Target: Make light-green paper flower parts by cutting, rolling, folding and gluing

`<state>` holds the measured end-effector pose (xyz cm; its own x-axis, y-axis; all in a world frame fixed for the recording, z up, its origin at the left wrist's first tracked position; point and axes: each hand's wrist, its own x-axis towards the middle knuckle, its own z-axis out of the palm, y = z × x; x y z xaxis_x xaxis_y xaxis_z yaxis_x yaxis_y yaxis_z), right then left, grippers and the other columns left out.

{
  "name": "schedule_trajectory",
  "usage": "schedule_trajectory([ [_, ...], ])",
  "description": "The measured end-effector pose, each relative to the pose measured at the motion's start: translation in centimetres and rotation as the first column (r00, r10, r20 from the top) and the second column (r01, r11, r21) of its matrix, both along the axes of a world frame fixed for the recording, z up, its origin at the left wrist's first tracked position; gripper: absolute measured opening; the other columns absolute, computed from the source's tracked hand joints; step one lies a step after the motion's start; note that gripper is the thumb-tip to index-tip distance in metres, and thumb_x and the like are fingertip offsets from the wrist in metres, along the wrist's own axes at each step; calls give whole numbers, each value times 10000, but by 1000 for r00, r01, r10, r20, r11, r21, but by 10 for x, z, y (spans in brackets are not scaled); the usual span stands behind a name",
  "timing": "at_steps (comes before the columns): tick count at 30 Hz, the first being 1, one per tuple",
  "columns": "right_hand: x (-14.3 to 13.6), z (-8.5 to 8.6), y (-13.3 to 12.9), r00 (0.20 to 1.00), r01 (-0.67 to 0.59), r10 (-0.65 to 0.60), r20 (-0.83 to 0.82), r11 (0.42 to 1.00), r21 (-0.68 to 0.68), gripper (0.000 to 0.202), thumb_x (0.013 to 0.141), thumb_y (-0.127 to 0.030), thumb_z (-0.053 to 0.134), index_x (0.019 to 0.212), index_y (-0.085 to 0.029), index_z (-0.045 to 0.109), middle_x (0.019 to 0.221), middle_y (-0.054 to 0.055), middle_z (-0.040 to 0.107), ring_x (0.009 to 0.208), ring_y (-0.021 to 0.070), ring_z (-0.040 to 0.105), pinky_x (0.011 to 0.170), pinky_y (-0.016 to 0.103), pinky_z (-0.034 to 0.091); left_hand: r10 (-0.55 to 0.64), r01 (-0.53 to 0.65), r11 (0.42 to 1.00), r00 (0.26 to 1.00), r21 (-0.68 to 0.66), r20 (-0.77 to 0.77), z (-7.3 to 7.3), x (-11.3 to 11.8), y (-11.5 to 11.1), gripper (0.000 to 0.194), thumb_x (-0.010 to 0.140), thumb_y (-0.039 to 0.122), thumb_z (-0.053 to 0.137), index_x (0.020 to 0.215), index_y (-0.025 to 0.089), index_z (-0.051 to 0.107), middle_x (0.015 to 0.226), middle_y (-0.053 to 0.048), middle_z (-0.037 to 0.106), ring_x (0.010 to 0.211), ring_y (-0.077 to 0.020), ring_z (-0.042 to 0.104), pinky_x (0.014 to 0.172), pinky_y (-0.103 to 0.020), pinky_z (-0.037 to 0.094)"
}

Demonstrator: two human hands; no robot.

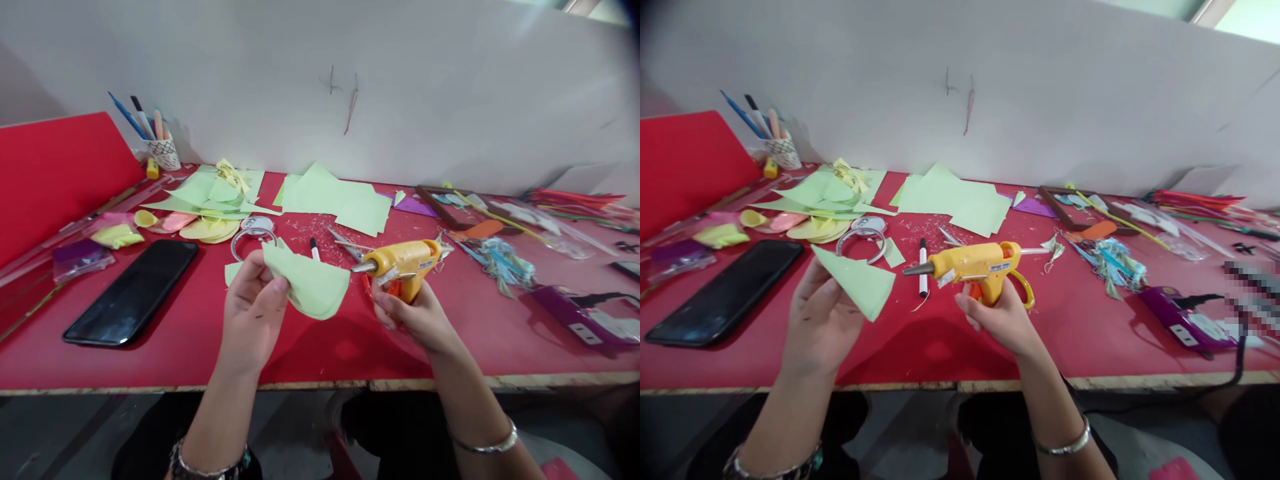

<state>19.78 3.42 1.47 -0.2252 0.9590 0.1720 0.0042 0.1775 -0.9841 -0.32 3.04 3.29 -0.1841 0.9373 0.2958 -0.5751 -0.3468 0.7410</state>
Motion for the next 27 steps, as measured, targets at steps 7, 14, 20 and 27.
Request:
schedule_trajectory([
  [7,1,0,-1,1000,-17,17,24,1000,-11,179,777,-308,587,762,-186,457,505,-66,445,377,46,382,368,201,272,78,-75,997,981,24,-180,-3,-1,3,222,607,389,718,745,256,605,638,31,580,550,-87,553,493,-179,480],
  [14,2,-1,0,1000,-20,20,9,1000,-17,192,768,-322,598,776,-189,460,506,-66,448,379,45,381,365,195,266,59,-52,998,974,37,-220,-4,0,4,222,634,417,690,742,250,591,614,30,549,528,-83,527,472,-175,457],
  [20,0,0,-1,1000,-11,11,0,1000,-24,195,770,-318,597,742,-184,457,506,-67,444,379,41,381,367,190,271,4,5,999,981,48,-194,-5,-1,5,171,666,357,682,765,252,589,654,35,562,547,-73,534,486,-166,454],
  [27,0,0,-1,1000,-9,9,-9,999,-39,194,762,-322,600,735,-191,460,501,-66,442,376,47,386,358,190,274,45,-34,998,973,49,-225,-8,-3,6,181,668,375,675,778,259,589,644,34,549,552,-75,532,492,-162,457],
])
